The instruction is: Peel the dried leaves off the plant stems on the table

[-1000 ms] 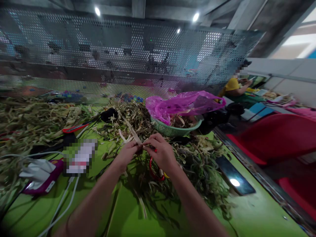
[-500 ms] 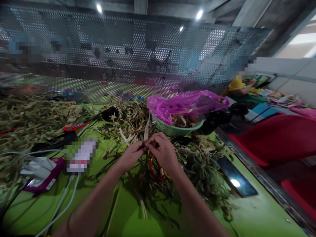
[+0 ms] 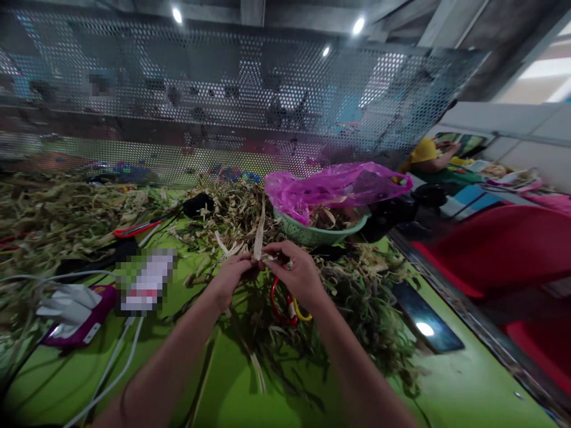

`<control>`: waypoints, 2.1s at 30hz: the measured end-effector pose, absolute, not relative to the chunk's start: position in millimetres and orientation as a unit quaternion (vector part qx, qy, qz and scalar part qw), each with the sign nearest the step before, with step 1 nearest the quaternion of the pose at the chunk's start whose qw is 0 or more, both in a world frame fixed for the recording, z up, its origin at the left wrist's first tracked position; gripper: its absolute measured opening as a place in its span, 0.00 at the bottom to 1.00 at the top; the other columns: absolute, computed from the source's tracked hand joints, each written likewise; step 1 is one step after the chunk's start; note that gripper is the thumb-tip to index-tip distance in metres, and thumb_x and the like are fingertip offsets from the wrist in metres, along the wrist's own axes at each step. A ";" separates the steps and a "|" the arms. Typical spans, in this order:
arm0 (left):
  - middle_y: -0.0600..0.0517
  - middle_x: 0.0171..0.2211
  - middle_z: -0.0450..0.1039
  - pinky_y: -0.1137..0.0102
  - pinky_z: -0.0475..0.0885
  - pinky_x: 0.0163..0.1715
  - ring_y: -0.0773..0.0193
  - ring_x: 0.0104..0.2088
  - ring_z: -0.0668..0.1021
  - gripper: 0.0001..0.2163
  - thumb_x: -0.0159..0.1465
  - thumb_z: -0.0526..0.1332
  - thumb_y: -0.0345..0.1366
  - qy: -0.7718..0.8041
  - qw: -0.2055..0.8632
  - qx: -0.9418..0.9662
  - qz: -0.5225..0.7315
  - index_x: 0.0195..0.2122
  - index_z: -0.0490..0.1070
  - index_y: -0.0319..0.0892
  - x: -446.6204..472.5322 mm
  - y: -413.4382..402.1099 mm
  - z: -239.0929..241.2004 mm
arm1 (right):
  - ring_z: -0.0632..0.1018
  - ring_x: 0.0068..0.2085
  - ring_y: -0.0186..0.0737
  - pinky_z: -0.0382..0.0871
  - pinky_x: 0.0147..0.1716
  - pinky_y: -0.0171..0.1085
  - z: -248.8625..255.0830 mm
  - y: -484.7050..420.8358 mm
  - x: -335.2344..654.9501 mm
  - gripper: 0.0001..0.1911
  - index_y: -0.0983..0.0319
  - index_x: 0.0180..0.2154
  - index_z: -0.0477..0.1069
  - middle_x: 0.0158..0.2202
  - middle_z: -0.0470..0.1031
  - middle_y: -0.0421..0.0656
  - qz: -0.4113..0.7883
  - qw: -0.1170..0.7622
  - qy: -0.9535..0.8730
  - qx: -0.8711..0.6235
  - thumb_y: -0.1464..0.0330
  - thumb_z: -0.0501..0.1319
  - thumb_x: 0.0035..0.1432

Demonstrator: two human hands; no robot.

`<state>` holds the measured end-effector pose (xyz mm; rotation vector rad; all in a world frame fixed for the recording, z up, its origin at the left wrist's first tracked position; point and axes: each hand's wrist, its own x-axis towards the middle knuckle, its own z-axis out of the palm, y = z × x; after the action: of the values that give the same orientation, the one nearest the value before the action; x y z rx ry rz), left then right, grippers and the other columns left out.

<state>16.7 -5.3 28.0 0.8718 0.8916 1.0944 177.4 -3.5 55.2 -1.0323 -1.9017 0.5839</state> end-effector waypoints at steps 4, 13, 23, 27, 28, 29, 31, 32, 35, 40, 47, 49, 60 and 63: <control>0.53 0.23 0.67 0.73 0.61 0.28 0.69 0.25 0.66 0.07 0.47 0.61 0.37 0.402 0.693 0.357 0.480 0.22 0.70 0.38 17.4 -5.9 24.0 | 0.73 0.44 0.41 0.69 0.43 0.41 53.6 -3.1 173.7 0.09 0.56 0.40 0.75 0.41 0.72 0.45 0.162 0.427 -0.808 -0.372 0.69 0.59 0.57; 0.54 0.21 0.61 0.73 0.61 0.27 0.69 0.24 0.63 0.07 0.47 0.57 0.37 0.350 0.734 0.355 0.460 0.18 0.63 0.40 17.5 -11.4 27.3 | 0.75 0.40 0.40 0.70 0.41 0.40 52.6 -0.3 177.3 0.06 0.55 0.36 0.77 0.38 0.73 0.44 0.123 0.412 -0.823 -0.371 0.67 0.61 0.57; 0.55 0.21 0.61 0.72 0.59 0.28 0.69 0.24 0.62 0.05 0.53 0.55 0.36 0.332 0.757 0.374 0.421 0.25 0.64 0.40 19.8 -14.1 28.7 | 0.75 0.40 0.41 0.70 0.41 0.40 58.3 -4.7 177.4 0.07 0.56 0.36 0.75 0.38 0.74 0.45 0.112 0.384 -0.840 -0.367 0.67 0.58 0.59; 0.52 0.24 0.65 0.71 0.61 0.30 0.67 0.27 0.65 0.08 0.55 0.53 0.36 0.323 0.756 0.383 0.420 0.28 0.67 0.39 19.7 -13.8 28.3 | 0.75 0.40 0.40 0.70 0.41 0.39 59.3 -5.0 177.4 0.07 0.57 0.36 0.74 0.38 0.73 0.45 0.127 0.381 -0.843 -0.358 0.68 0.57 0.59; 0.52 0.24 0.65 0.71 0.61 0.30 0.67 0.28 0.66 0.08 0.55 0.54 0.37 0.329 0.754 0.376 0.425 0.29 0.68 0.39 19.6 -13.3 27.8 | 0.75 0.40 0.40 0.70 0.41 0.39 59.3 -5.0 177.3 0.07 0.57 0.35 0.74 0.39 0.73 0.45 0.133 0.383 -0.842 -0.356 0.69 0.57 0.59; 0.52 0.24 0.65 0.71 0.61 0.30 0.67 0.28 0.66 0.07 0.55 0.55 0.37 0.338 0.750 0.366 0.434 0.29 0.68 0.39 19.6 -12.6 27.1 | 0.75 0.41 0.40 0.70 0.42 0.39 59.1 -4.9 177.0 0.07 0.57 0.35 0.74 0.39 0.73 0.45 0.138 0.384 -0.842 -0.354 0.69 0.57 0.59; 0.54 0.24 0.65 0.72 0.61 0.29 0.68 0.27 0.66 0.06 0.53 0.59 0.37 0.354 0.739 0.348 0.454 0.29 0.68 0.39 19.4 -11.2 25.7 | 0.74 0.42 0.40 0.69 0.43 0.40 58.8 -4.8 176.3 0.06 0.57 0.35 0.73 0.40 0.72 0.45 0.145 0.386 -0.839 -0.356 0.69 0.57 0.59; 0.55 0.24 0.64 0.73 0.61 0.29 0.69 0.27 0.66 0.06 0.51 0.61 0.37 0.359 0.734 0.344 0.462 0.28 0.67 0.40 19.2 -10.5 25.1 | 0.74 0.43 0.40 0.69 0.44 0.40 58.5 -4.8 176.0 0.06 0.58 0.35 0.73 0.41 0.71 0.45 0.147 0.386 -0.838 -0.357 0.70 0.57 0.59; 0.56 0.24 0.64 0.74 0.62 0.29 0.70 0.27 0.67 0.07 0.49 0.62 0.35 0.367 0.721 0.344 0.476 0.25 0.65 0.40 18.8 -9.5 23.9 | 0.73 0.44 0.41 0.67 0.45 0.41 56.9 -4.2 175.2 0.05 0.59 0.34 0.72 0.42 0.71 0.46 0.152 0.382 -0.835 -0.365 0.70 0.57 0.59; 0.56 0.24 0.64 0.75 0.61 0.29 0.70 0.27 0.67 0.05 0.49 0.60 0.34 0.368 0.691 0.365 0.503 0.25 0.65 0.40 19.6 -9.6 23.7 | 0.73 0.45 0.42 0.66 0.46 0.41 53.4 -2.3 174.0 0.04 0.59 0.33 0.70 0.41 0.71 0.46 0.155 0.389 -0.829 -0.371 0.70 0.57 0.59; 0.56 0.23 0.63 0.74 0.58 0.29 0.70 0.27 0.64 0.03 0.52 0.57 0.34 0.369 0.640 0.444 0.507 0.24 0.64 0.40 19.8 -10.4 26.2 | 0.72 0.42 0.41 0.66 0.41 0.39 51.7 -0.5 171.5 0.03 0.60 0.30 0.67 0.36 0.70 0.44 0.161 0.426 -0.802 -0.387 0.72 0.59 0.56; 0.55 0.24 0.63 0.74 0.58 0.30 0.69 0.28 0.65 0.05 0.54 0.57 0.35 0.369 0.624 0.470 0.504 0.25 0.65 0.40 19.0 -10.7 26.6 | 0.72 0.40 0.40 0.66 0.40 0.39 49.9 0.3 171.8 0.04 0.60 0.30 0.66 0.34 0.69 0.43 0.162 0.428 -0.798 -0.393 0.74 0.58 0.55; 0.56 0.22 0.63 0.73 0.56 0.27 0.70 0.25 0.63 0.06 0.53 0.58 0.36 0.388 0.618 0.458 0.508 0.24 0.65 0.40 19.1 -3.9 18.2 | 0.74 0.35 0.38 0.67 0.37 0.36 47.2 0.7 175.3 0.07 0.59 0.39 0.71 0.34 0.74 0.41 0.255 0.430 -0.755 -0.425 0.67 0.60 0.57; 0.56 0.21 0.62 0.74 0.55 0.25 0.71 0.23 0.63 0.03 0.50 0.57 0.33 0.387 0.638 0.412 0.523 0.23 0.64 0.40 19.4 -5.2 19.1 | 0.74 0.41 0.39 0.68 0.42 0.38 49.3 1.0 176.6 0.08 0.58 0.40 0.73 0.39 0.72 0.43 0.227 0.461 -0.761 -0.396 0.68 0.61 0.57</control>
<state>19.4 -5.2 19.1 0.9403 0.8824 1.1948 176.6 1.0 49.3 -0.9748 -1.8727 0.5591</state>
